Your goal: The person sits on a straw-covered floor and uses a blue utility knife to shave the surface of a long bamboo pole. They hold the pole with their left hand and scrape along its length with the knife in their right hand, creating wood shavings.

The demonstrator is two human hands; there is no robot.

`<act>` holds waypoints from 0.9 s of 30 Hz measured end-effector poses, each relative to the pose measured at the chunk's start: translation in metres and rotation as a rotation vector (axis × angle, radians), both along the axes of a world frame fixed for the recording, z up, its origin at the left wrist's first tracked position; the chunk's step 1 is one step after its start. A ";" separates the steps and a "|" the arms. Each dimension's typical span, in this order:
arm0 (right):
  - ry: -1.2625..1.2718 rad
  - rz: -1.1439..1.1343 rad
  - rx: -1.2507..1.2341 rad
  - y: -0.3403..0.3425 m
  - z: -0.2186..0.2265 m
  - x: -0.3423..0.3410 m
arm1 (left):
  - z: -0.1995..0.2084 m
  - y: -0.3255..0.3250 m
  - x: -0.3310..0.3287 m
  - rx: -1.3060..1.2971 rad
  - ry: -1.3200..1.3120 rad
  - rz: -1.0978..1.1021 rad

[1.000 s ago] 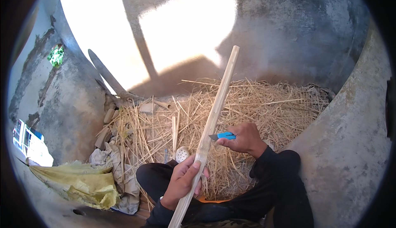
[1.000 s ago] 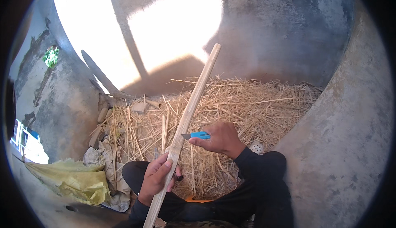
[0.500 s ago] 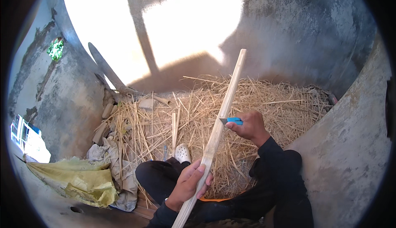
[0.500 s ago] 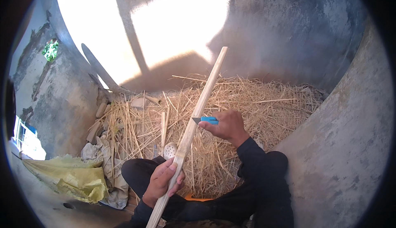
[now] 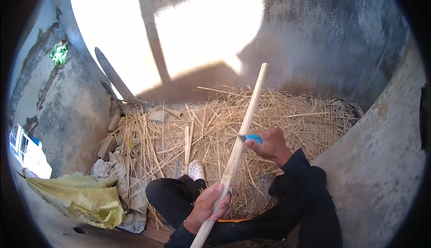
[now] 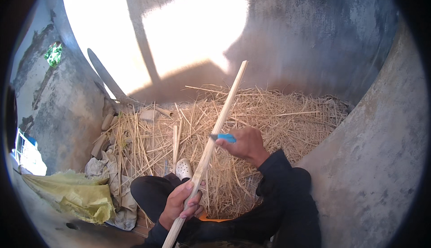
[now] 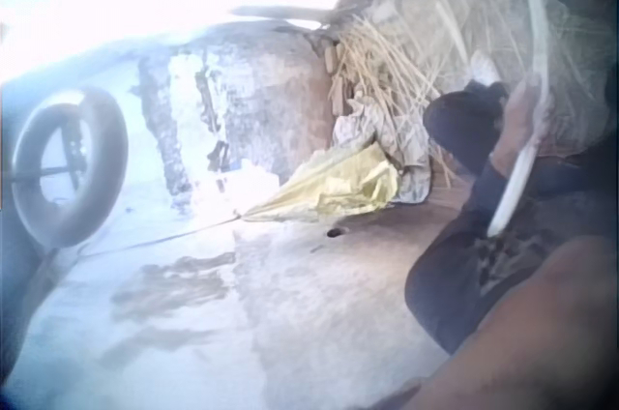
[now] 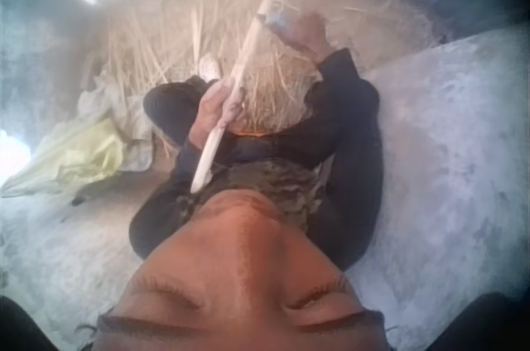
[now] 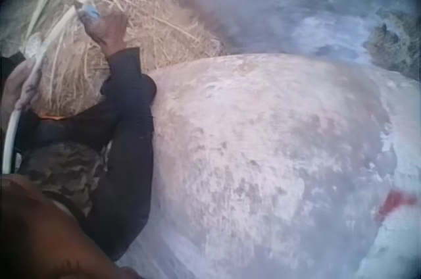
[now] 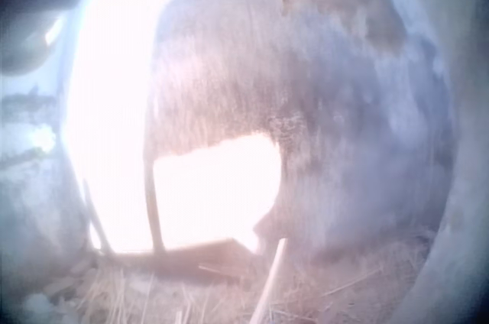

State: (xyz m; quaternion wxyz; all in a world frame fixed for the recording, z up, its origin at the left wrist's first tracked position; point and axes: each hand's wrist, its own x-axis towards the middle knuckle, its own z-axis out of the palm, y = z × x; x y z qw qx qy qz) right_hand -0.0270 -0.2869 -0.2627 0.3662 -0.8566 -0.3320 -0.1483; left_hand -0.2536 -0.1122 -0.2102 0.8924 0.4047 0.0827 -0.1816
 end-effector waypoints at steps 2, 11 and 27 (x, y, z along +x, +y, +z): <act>-0.055 0.149 0.010 0.004 -0.001 -0.044 | 0.000 0.002 0.000 0.090 -0.031 0.004; -0.165 -0.053 0.011 -0.003 -0.006 0.009 | 0.010 0.001 0.004 0.191 -0.053 -0.017; -0.058 0.082 0.014 -0.003 0.001 -0.013 | 0.011 -0.001 -0.003 0.210 -0.012 0.004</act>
